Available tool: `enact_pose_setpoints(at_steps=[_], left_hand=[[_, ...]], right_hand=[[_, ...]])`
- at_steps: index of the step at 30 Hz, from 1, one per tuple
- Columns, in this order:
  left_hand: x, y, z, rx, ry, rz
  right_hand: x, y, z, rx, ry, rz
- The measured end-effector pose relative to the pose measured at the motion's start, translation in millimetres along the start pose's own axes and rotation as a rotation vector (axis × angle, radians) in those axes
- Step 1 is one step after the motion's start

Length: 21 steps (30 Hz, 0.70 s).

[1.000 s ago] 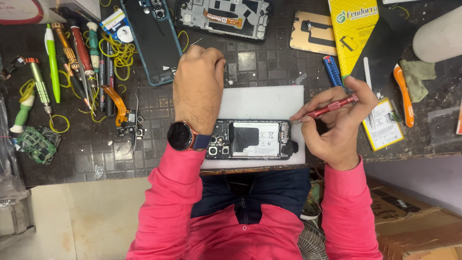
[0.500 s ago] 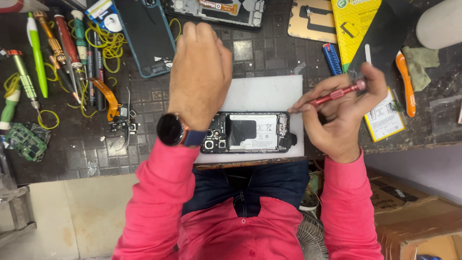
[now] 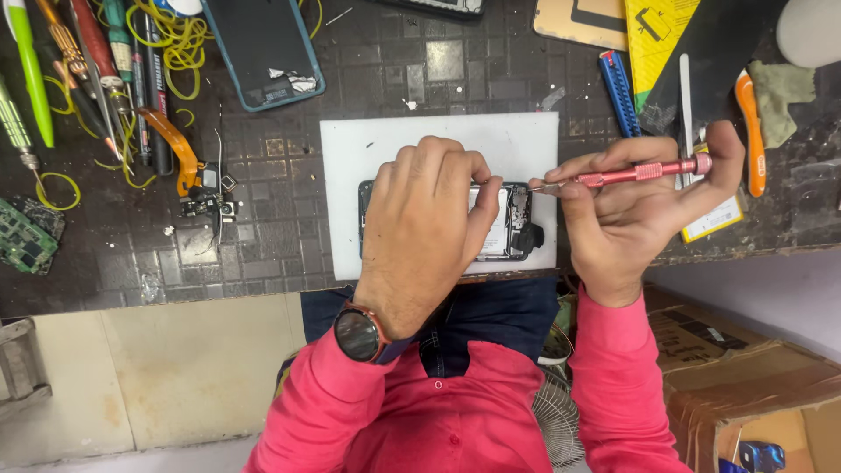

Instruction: The person works on a disassembled smartphone, using a blue plastic spudger to pry and lift a small circuit board near the bottom edge. They then use a red screwdriver to remove screws from the phone's internal frame. The phone remains open throughout the clip.

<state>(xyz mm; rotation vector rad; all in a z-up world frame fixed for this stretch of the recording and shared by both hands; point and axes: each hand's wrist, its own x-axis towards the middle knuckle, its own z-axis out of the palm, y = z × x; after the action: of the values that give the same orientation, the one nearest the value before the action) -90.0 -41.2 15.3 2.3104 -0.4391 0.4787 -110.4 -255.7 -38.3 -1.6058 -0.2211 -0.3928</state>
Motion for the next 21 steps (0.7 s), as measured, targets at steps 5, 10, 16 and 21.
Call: enact_pose_setpoints(at_steps=[5,10,16,21], left_hand=[[-5,-3,6,0.052,-0.043,0.020],[-7,-2,9,0.066,-0.066,0.003],[-3,-1,5,0.019,-0.040,-0.004],[-8,4,-5,-0.088,0.031,-0.047]], right_hand=[[-7,0,10,-0.009,-0.020,-0.060],[-4,-1,20,-0.139,-0.101,-0.133],[-8,4,16,-0.194,-0.045,-0.150],[-8,2,16,-0.028,0.124,-0.139]])
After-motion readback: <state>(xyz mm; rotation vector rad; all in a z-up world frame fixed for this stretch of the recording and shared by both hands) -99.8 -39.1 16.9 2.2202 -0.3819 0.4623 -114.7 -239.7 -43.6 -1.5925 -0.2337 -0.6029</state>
